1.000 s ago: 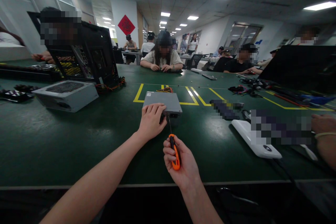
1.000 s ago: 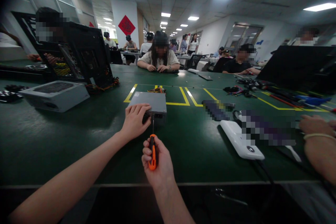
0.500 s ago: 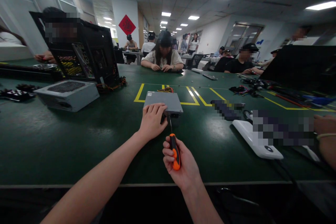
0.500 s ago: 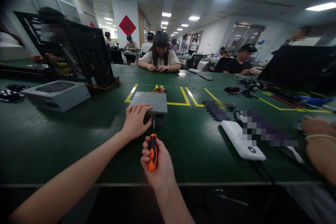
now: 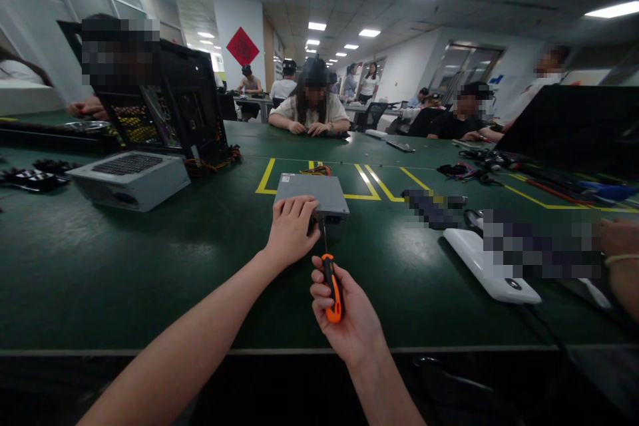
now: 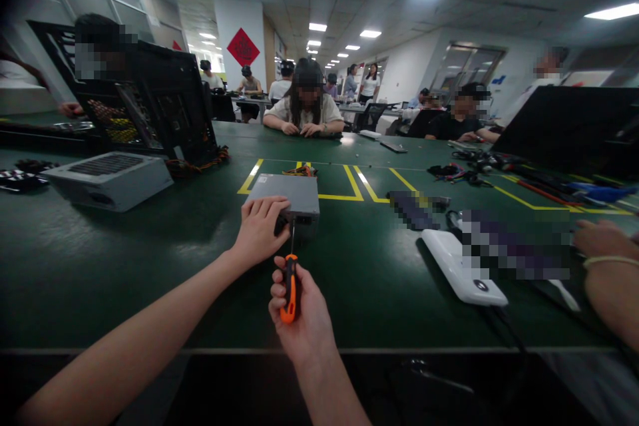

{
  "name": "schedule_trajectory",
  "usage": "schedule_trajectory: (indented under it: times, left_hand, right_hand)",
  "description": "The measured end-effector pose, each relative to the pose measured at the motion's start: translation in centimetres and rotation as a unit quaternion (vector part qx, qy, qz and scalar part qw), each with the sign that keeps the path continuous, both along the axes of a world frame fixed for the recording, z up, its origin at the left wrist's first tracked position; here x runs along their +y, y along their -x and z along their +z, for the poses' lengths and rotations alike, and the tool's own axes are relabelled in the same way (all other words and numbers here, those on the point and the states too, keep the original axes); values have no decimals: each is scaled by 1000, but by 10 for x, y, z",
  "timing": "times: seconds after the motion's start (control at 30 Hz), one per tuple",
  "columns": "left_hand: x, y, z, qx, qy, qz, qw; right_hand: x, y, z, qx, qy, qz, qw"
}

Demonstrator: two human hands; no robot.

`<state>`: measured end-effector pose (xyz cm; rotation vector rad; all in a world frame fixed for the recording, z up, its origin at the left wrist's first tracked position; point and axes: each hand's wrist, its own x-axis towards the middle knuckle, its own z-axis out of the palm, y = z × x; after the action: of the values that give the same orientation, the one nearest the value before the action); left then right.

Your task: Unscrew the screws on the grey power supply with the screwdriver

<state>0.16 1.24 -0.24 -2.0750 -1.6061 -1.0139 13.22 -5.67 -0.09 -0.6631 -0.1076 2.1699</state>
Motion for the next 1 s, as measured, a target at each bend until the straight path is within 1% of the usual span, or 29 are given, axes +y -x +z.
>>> schedule_trajectory:
  times: [0.07, 0.23, 0.3, 0.47, 0.6, 0.73, 0.83, 0.93, 1.0]
  left_hand:
    - [0, 0, 0, 0, -1, 1, 1000]
    - [0, 0, 0, 3, 1, 2, 1000]
    - [0, 0, 1, 4, 3, 3, 1000]
    - [0, -1, 1, -1, 5, 4, 1000]
    - [0, -1, 1, -4, -1, 1, 1000]
    - [-1, -1, 1, 1, 3, -2, 1000]
    - [-1, -1, 2, 1, 4, 1, 1000]
    - [0, -1, 1, 1, 6, 4, 1000]
    - [0, -1, 1, 2, 5, 5, 1000]
  right_hand:
    - [-1, 1, 1, -7, -6, -3, 1000]
    - [-4, 2, 2, -8, 7, -45, 999]
    - [-5, 1, 3, 1, 17, -39, 999]
    - [-6, -1, 2, -12, 17, 14, 1000]
    - [-8, 1, 2, -3, 11, -5, 1000]
    - [-7, -1, 3, 20, 26, -24, 999]
    - [-6, -3, 3, 18, 34, -15, 999]
    - [-6, -2, 2, 7, 19, -3, 1000]
    - [-6, -1, 2, 10, 9, -8, 1000]
